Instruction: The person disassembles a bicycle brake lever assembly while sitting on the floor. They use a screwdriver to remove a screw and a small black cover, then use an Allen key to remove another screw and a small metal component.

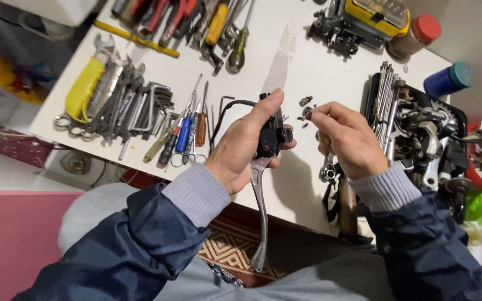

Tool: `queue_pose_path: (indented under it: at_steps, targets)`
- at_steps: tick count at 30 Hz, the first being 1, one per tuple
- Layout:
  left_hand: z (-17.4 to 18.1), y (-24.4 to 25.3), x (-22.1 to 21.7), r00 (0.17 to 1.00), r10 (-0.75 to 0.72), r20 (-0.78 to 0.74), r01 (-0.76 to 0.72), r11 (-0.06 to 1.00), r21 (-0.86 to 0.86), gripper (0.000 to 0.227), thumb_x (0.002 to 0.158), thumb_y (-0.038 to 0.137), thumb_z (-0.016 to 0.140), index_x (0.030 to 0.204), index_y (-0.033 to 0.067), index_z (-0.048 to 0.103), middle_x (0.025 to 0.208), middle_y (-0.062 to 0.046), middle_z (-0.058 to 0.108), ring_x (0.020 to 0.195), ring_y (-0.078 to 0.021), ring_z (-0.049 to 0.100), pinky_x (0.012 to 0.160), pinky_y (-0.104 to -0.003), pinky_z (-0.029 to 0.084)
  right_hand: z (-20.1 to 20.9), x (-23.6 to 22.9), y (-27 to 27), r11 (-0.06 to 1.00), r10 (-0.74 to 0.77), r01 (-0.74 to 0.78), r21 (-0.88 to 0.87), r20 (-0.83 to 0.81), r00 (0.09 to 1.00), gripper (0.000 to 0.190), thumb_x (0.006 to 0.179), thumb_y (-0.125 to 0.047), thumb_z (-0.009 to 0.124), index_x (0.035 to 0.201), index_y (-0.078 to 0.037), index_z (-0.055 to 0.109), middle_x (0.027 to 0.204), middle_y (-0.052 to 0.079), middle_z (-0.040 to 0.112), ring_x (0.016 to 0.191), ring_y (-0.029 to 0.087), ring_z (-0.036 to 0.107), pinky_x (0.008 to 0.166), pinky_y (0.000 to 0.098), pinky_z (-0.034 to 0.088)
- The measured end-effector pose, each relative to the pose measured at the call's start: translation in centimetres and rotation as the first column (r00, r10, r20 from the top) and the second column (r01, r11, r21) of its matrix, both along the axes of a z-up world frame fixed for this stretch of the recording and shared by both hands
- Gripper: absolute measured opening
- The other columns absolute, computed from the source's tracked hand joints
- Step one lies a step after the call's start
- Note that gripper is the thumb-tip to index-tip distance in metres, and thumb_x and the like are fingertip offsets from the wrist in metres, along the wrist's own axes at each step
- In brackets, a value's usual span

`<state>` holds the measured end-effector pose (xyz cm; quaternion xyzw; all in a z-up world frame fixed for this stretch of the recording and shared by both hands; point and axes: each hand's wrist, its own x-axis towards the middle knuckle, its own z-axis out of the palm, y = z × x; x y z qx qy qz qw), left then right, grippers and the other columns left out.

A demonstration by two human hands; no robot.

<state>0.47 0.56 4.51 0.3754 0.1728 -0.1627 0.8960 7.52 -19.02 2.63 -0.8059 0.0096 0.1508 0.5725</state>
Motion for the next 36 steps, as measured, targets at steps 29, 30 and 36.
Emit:
queue_pose_path:
  at_steps: [29, 30, 36]
  targets:
    - [-5.2, -2.1, 2.2, 0.998, 0.032, 0.049, -0.025, 0.990, -0.140, 0.061, 0.086, 0.059, 0.069, 0.118, 0.0092, 0.053, 0.108, -0.015, 0.062, 0.106, -0.0310, 0.066, 0.075, -0.039, 0.060, -3.7, -8.3, -0.4, 0.957, 0.226, -0.187, 0.223, -0.162, 0.961, 0.034, 0.078, 0.004, 0.084, 0.108, 0.005, 0.068, 0.071, 0.014, 0.066, 0.059, 0.015, 0.059, 0.056, 0.0277, 0.048]
    - [-5.6, -2.2, 2.2, 0.998, 0.035, 0.046, -0.027, 0.985, -0.170, 0.058, 0.087, 0.057, 0.070, 0.118, 0.0098, 0.057, 0.105, -0.012, 0.062, 0.104, -0.0296, 0.067, 0.082, -0.042, 0.061, -4.1, -8.2, -0.5, 0.956, 0.216, -0.177, 0.235, -0.149, 0.965, 0.034, 0.078, 0.005, 0.083, 0.109, 0.006, 0.067, 0.071, 0.014, 0.066, 0.059, 0.015, 0.058, 0.057, 0.0279, 0.048]
    - [-3.9, -2.2, 0.7, 0.999, -0.009, -0.030, 0.002, 0.977, -0.214, 0.079, 0.080, 0.070, 0.066, 0.125, 0.0053, 0.054, 0.109, -0.017, 0.060, 0.109, -0.0373, 0.069, 0.078, -0.041, 0.063, -1.8, -8.5, 0.7, 0.941, 0.203, -0.155, 0.301, -0.134, 0.970, 0.029, 0.078, 0.008, 0.082, 0.104, 0.004, 0.068, 0.073, 0.011, 0.064, 0.067, 0.014, 0.059, 0.064, 0.0288, 0.054]
